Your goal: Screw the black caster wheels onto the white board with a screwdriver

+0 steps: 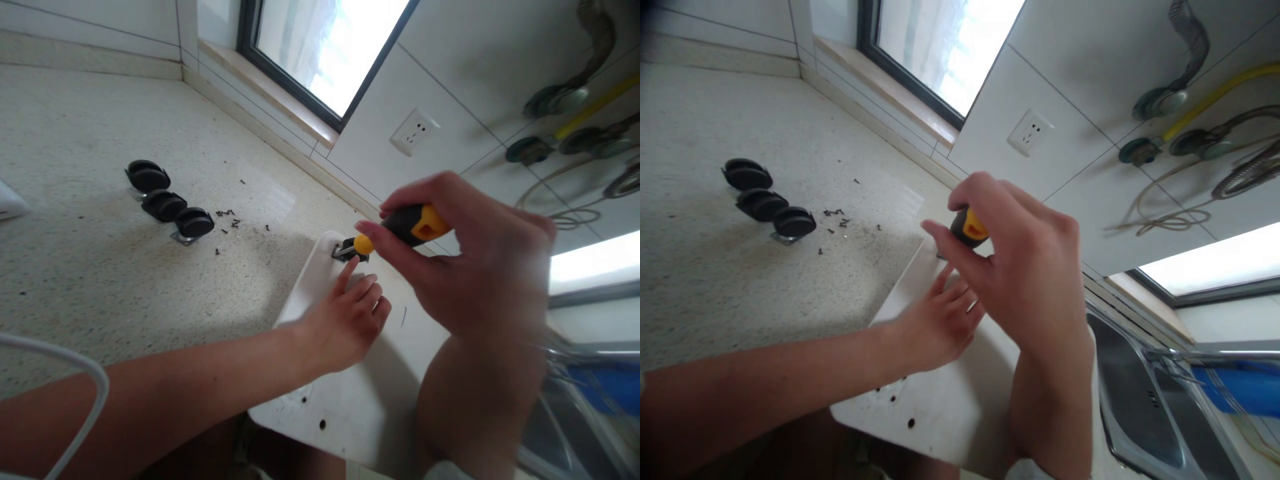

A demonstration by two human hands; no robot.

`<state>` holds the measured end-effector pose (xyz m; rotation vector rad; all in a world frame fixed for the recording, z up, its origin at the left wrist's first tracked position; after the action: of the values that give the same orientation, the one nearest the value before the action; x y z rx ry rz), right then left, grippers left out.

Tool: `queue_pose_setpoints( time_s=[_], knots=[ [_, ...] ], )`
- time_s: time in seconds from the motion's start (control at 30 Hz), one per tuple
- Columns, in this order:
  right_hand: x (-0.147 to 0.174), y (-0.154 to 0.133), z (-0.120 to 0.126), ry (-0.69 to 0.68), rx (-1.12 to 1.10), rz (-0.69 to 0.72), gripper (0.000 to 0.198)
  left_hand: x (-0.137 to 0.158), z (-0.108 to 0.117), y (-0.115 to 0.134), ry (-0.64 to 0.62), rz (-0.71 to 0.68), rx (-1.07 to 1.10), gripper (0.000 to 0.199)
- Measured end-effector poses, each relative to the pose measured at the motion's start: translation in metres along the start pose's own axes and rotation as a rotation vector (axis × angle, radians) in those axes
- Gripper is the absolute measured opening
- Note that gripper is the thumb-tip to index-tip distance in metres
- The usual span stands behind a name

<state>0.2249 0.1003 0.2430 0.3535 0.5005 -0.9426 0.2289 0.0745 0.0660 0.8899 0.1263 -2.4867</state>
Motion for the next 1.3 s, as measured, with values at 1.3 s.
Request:
queue_pose_setpoints(
  time_s=[1.3],
  knots=[
    [0.007, 0.011, 0.014, -0.174, -0.106, -0.078, 0.027, -0.002, 0.000, -0.001, -0.013, -0.006, 0.041, 0.028]
  ],
)
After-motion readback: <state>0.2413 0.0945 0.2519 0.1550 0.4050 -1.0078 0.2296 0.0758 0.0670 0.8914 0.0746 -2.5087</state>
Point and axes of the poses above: each hand's wrist, its own x-axis away from the middle knuckle, its own z-axis out of the back of the hand, y = z × x, the point moved 8 cm from there along -x, towards the middle knuckle, and after that the axes turned 4 degrees about -y, right-handed, at the moved point
